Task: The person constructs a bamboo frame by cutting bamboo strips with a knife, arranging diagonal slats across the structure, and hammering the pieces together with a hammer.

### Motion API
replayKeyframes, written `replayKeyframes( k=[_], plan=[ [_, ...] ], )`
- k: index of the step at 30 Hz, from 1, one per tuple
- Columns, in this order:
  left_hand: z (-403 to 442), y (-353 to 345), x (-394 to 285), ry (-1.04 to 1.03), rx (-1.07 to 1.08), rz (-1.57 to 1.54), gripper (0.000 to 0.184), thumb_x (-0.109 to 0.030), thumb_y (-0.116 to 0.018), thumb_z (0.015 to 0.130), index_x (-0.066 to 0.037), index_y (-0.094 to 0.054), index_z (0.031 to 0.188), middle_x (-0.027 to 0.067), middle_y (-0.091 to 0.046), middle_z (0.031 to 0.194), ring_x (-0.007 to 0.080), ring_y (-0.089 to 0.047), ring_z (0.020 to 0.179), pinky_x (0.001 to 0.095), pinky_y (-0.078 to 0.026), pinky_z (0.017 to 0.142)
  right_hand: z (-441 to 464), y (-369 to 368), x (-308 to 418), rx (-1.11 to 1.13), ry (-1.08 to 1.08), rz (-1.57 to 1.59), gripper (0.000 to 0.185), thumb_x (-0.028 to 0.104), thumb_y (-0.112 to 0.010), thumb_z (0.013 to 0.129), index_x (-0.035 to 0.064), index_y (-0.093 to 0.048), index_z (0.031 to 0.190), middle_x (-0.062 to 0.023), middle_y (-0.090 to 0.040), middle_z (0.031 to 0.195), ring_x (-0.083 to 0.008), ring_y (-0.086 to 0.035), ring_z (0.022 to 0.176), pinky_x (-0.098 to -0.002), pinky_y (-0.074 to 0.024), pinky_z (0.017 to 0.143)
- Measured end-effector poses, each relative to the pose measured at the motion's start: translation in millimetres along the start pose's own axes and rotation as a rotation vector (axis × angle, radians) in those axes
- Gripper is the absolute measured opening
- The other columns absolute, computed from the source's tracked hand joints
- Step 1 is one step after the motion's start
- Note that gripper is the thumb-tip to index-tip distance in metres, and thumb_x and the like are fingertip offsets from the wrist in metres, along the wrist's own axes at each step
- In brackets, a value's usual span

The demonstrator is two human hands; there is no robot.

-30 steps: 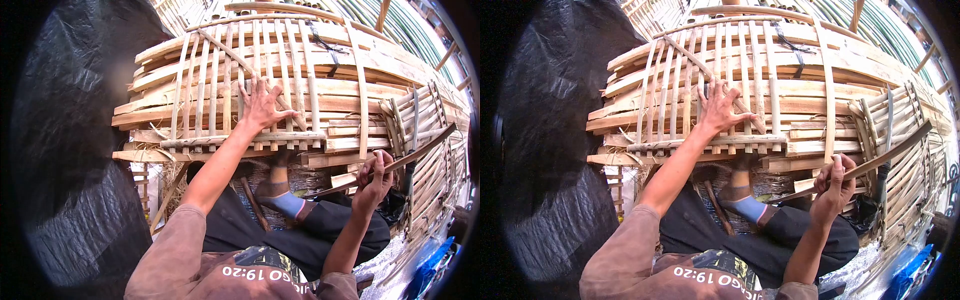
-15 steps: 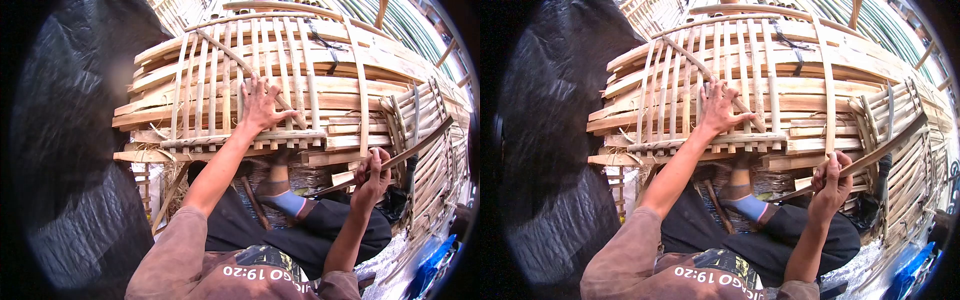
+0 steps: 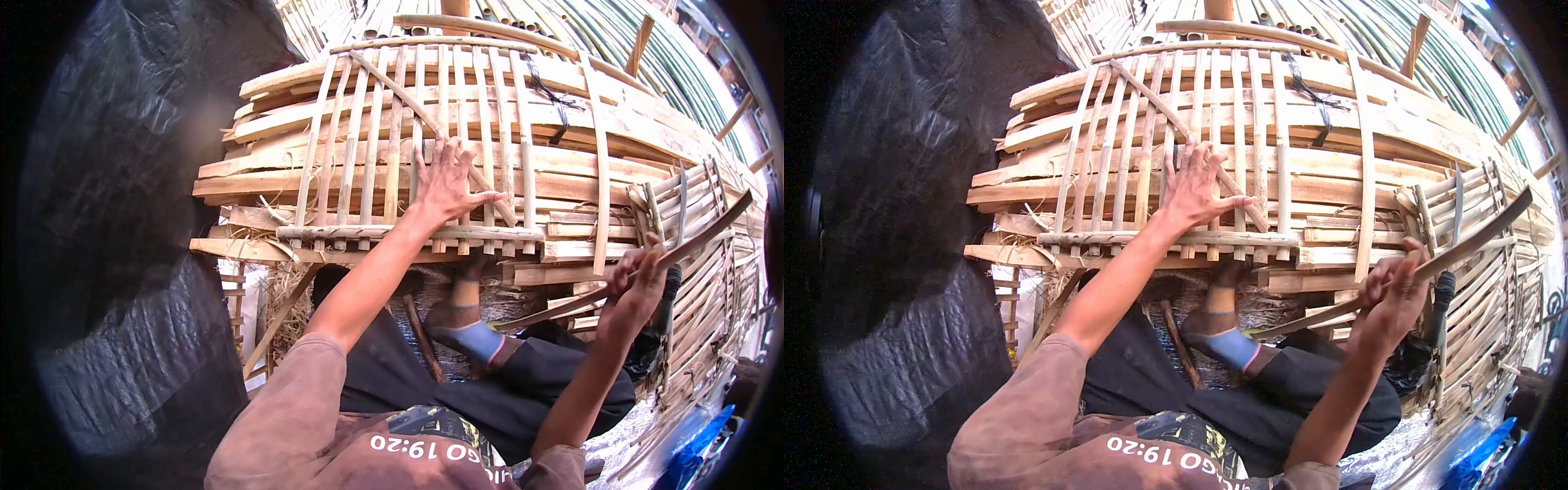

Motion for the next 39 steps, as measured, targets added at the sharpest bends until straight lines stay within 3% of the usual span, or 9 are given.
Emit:
replayKeyframes(
  k=[4, 7, 9, 12, 17, 20, 22, 26, 39],
  plan=[
    [1, 30, 1, 0.024, 0.017, -0.122, 0.105, -0.088, -0.047, 0.070, -0.009, -0.042, 0.138, 0.0242, -0.030, 0.146, 0.0416, -0.024, 0.141, 0.0661, -0.012, 0.111, 24, -24, 26, 0.068, -0.011, 0.204, 0.040, 0.034, -0.042, 0.104, 0.0019, -0.044, 0.128, -0.0008, -0.044, 0.079, -0.0055, -0.039, 0.062, -0.0181, -0.0328, 0.050],
    [-14, 59, -5, 0.043, -0.048, -0.562, 0.081, -0.073, -0.041, 0.088, -0.004, -0.050, 0.131, 0.0245, -0.041, 0.138, 0.0390, -0.041, 0.130, 0.0477, -0.030, 0.111, 34, -53, 12, 0.012, -0.090, 0.236, 0.034, 0.032, -0.045, 0.103, 0.0012, -0.046, 0.117, 0.0001, -0.045, 0.076, -0.0058, -0.038, 0.061, -0.0185, -0.0336, 0.050],
    [-40, 75, -8, 0.165, 0.221, -1.138, 0.071, -0.063, -0.047, 0.093, -0.002, -0.051, 0.128, 0.0159, -0.054, 0.122, 0.0281, -0.052, 0.119, 0.0370, -0.043, 0.099, 45, -76, -22, 0.060, -0.202, 0.324, 0.030, 0.030, -0.046, 0.103, 0.0017, -0.045, 0.114, 0.0001, -0.046, 0.075, -0.0066, -0.040, 0.060, -0.0191, -0.0359, 0.051],
    [-103, 103, 8, 0.238, 0.753, -1.404, 0.058, -0.044, -0.056, 0.096, -0.005, -0.043, 0.136, 0.0132, -0.058, 0.118, 0.0201, -0.059, 0.107, 0.0338, -0.046, 0.093, 61, -122, -78, 0.149, -0.330, 0.474, 0.021, 0.023, -0.041, 0.104, 0.0045, -0.045, 0.114, -0.0027, -0.045, 0.077, -0.0087, -0.041, 0.063, -0.0224, -0.0407, 0.055],
    [-145, 123, 69, 0.254, 0.267, -0.844, 0.042, -0.035, -0.061, 0.095, -0.004, -0.055, 0.122, 0.0089, -0.065, 0.098, 0.0148, -0.060, 0.089, 0.0314, -0.050, 0.076, 89, -210, -151, 0.113, -0.505, 0.564, 0.024, 0.015, -0.029, 0.105, -0.0015, -0.042, 0.114, -0.0130, -0.049, 0.091, -0.0187, -0.047, 0.073, -0.0320, -0.0486, 0.068],
    [-141, 117, 107, 0.455, 0.137, -0.913, 0.033, -0.034, -0.059, 0.097, -0.006, -0.061, 0.112, 0.0115, -0.067, 0.088, 0.0221, -0.062, 0.077, 0.0374, -0.048, 0.067, 89, -259, -162, 0.304, -0.528, 0.186, 0.023, 0.015, -0.036, 0.103, -0.0016, -0.047, 0.115, -0.0187, -0.060, 0.102, -0.0255, -0.062, 0.086, -0.0377, -0.0561, 0.081],
    [-131, 118, 126, 0.515, 0.014, -0.454, 0.027, -0.032, -0.055, 0.098, -0.008, -0.063, 0.106, 0.0143, -0.065, 0.080, 0.0334, -0.063, 0.072, 0.0412, -0.047, 0.064, 97, -277, -178, 0.381, -0.542, 0.006, 0.022, 0.017, -0.042, 0.102, -0.0005, -0.051, 0.112, -0.0179, -0.063, 0.102, -0.0263, -0.065, 0.091, -0.0409, -0.0579, 0.083],
    [-119, 111, 134, 0.296, -0.198, -0.304, 0.027, -0.032, -0.057, 0.096, -0.007, -0.064, 0.106, 0.0184, -0.062, 0.085, 0.0405, -0.061, 0.079, 0.0457, -0.047, 0.066, 117, -294, -215, 0.391, -0.502, -0.121, 0.017, 0.012, -0.046, 0.100, -0.0029, -0.049, 0.107, -0.0159, -0.064, 0.096, -0.0228, -0.068, 0.082, -0.0377, -0.0627, 0.069],
    [-122, 92, 139, 0.196, -0.355, -0.141, 0.028, -0.024, -0.077, 0.078, -0.007, -0.073, 0.099, 0.0049, -0.062, 0.084, 0.0235, -0.058, 0.080, 0.0379, -0.041, 0.074, 152, -306, -224, 0.533, -0.230, -0.765, 0.034, 0.034, -0.063, 0.094, 0.0004, -0.061, 0.086, -0.0042, -0.061, 0.064, -0.0106, -0.058, 0.050, -0.0249, -0.0492, 0.045]
  ],
)
Point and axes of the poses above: each hand's wrist, its own z-axis towards the middle knuckle, its own y-axis out of the back of the hand, x = y × z, the point moved 4 cm from there along z, towards the middle knuckle
